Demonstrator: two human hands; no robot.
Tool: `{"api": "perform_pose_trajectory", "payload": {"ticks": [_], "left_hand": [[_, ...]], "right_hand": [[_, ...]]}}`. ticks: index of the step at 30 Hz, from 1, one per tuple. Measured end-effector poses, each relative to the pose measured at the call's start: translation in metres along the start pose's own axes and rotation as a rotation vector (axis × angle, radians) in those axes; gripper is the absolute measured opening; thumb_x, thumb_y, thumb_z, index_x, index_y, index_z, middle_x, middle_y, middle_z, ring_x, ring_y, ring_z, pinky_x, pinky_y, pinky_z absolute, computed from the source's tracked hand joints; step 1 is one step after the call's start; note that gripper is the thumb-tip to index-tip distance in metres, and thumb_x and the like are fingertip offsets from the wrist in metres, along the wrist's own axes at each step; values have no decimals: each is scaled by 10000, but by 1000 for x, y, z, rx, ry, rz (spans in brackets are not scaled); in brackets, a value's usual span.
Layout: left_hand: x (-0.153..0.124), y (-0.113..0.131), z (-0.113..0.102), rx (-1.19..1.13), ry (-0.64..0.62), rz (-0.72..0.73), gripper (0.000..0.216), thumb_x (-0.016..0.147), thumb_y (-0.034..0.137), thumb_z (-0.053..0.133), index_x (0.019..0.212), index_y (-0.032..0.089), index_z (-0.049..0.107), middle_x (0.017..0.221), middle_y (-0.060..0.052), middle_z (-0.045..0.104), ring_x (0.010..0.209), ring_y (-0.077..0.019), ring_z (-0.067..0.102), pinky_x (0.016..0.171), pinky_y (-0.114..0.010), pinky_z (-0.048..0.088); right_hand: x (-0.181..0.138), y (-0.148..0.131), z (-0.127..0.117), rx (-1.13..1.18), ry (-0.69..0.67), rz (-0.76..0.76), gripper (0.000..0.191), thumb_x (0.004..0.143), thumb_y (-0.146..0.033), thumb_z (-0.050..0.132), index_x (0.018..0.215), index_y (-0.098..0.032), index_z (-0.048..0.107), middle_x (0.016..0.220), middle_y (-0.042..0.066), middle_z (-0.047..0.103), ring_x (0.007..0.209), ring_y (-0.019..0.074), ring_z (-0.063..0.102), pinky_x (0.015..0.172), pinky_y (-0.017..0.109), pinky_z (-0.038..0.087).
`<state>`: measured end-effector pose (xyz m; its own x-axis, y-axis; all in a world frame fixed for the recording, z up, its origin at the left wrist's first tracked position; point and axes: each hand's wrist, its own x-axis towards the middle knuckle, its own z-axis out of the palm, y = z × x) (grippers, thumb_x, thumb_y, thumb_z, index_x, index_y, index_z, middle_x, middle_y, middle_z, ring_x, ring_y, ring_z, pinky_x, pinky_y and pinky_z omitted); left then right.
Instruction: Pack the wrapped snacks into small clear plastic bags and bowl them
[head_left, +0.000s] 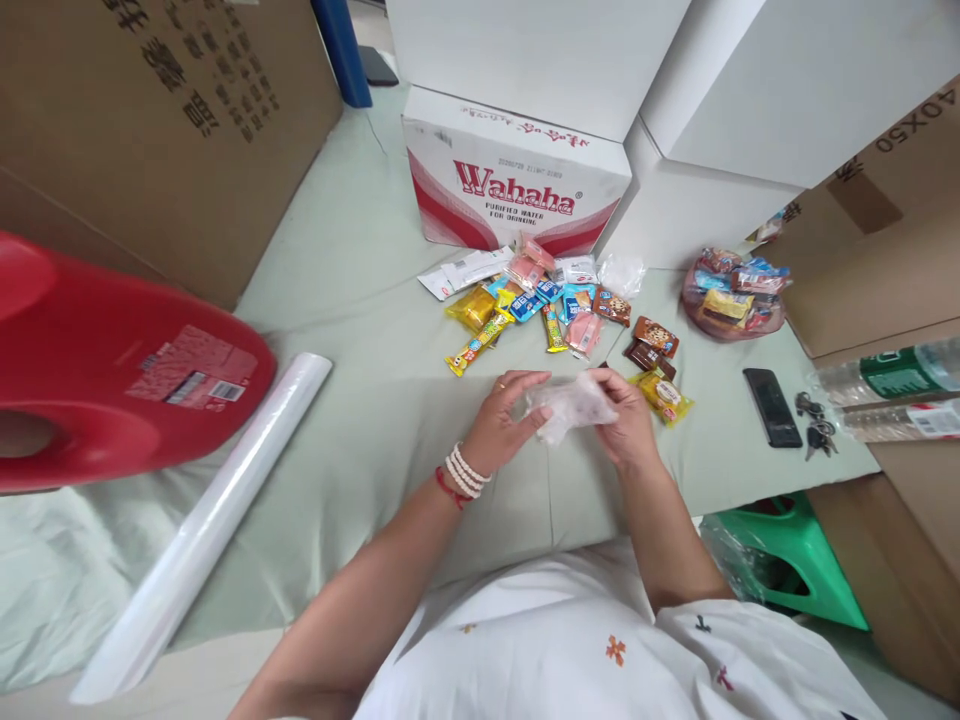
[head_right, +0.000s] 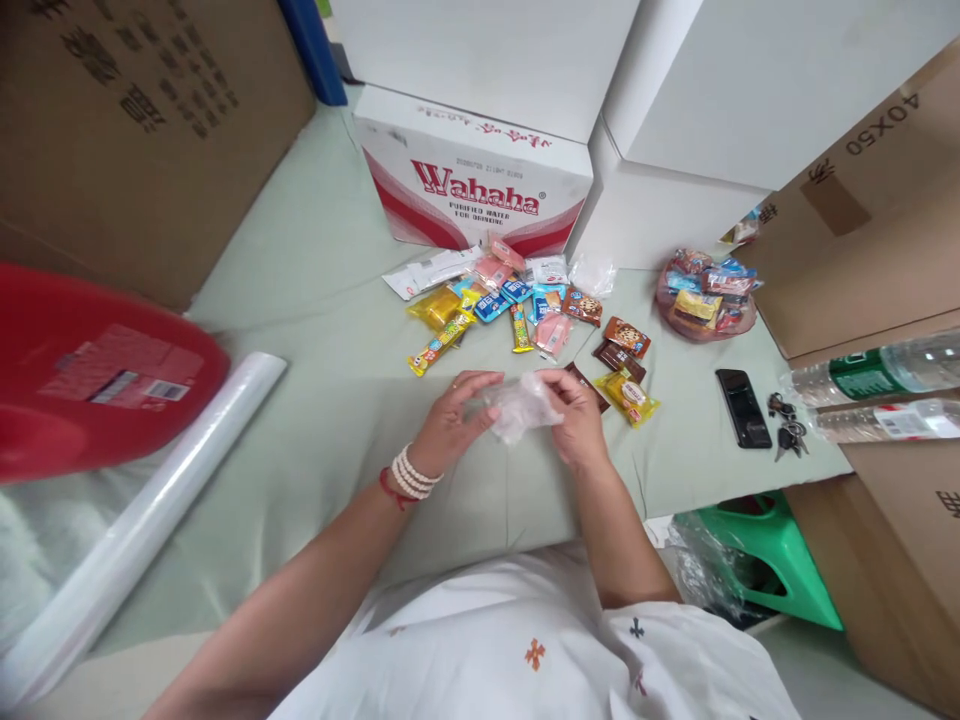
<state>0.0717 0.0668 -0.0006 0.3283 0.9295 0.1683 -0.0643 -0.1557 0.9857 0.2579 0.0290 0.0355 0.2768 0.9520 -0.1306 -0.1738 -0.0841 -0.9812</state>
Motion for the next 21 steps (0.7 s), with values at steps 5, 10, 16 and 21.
{"api": "perform_pose_trajectory", "payload": {"ticks": [5,10,16,21], "left_hand": [[-4,-2,4,-16,39,-83,186,843,413,755,820,231,789,814,-36,695,827,-203,630,834,-337,483],[1,-2,-3,-192,208,-144,303,778,510,808,805,211,765,858,-32,708,868,-196,621,855,-327,488],[4,1,-6,-423,182,-269,457,762,636,791,756,204,640,644,46,503,597,-103,435,581,-245,391],[6,4,-12,-408,101,-335,458,680,588,869,745,190,653,610,55,499,540,-76,388,517,-229,313]], "right_hand": [[-5,5,14,-168,-52,4,257,774,-479,813,842,-238,755,649,-16,608,535,123,463,498,257,379],[2,-7,-3,-213,19,-47,232,799,-450,801,873,-242,728,710,-24,594,570,111,440,501,237,371],[2,-30,-10,-33,-190,136,303,762,-456,821,849,-234,636,849,2,679,495,69,362,423,212,260],[18,-45,-21,-177,-191,88,337,780,-508,802,879,-231,638,658,-37,608,438,67,289,426,217,180]]}}
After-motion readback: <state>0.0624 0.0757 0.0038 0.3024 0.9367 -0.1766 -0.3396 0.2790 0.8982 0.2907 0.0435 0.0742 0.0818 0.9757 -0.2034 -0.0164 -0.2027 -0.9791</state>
